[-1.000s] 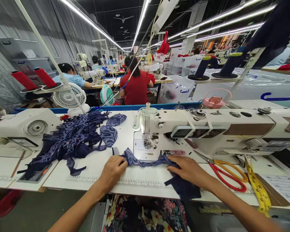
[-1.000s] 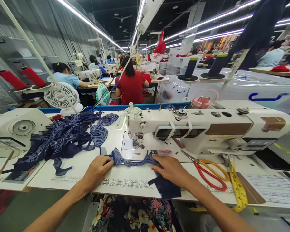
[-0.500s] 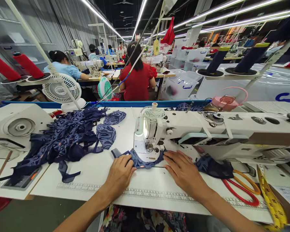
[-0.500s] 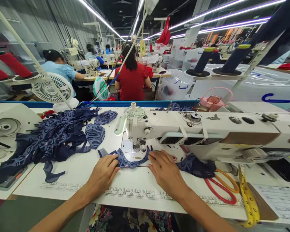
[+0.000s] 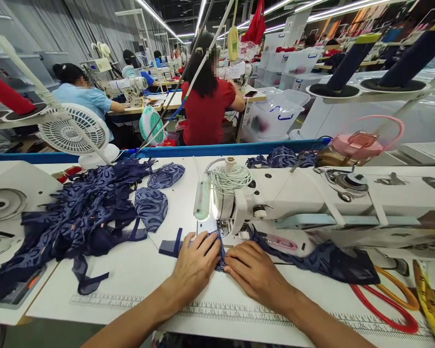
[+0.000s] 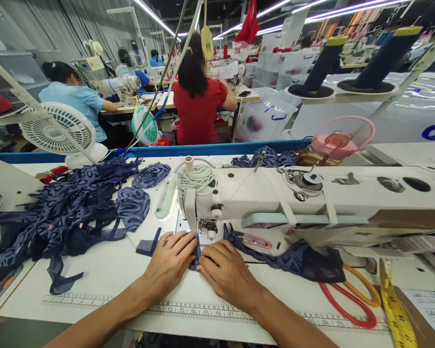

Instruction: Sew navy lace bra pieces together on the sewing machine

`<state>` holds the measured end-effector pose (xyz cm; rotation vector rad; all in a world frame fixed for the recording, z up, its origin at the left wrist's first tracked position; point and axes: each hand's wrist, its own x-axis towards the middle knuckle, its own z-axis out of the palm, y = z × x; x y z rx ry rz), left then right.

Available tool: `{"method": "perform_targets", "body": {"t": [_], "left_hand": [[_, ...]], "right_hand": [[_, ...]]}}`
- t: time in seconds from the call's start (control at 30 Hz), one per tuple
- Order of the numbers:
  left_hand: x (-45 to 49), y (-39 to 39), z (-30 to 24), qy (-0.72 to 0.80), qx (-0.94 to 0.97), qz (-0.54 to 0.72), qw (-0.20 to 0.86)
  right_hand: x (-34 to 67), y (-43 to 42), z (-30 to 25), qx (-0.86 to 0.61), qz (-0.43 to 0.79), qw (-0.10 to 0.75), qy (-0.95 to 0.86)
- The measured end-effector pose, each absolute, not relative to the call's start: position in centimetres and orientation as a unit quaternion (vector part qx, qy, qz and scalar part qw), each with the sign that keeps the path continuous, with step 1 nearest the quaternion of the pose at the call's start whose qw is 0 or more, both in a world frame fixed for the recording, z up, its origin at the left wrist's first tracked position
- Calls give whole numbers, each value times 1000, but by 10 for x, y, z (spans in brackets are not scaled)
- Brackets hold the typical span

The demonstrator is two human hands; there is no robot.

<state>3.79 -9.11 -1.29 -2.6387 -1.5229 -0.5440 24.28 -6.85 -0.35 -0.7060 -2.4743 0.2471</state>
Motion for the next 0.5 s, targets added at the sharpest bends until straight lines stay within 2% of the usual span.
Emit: {"method": "perform_targets", "body": {"t": [0.5], "left_hand": [[35,-82,-9,-516,-844,-147,9]], "right_hand": [[245,-64,-7,-308,98,289,-901]]}}
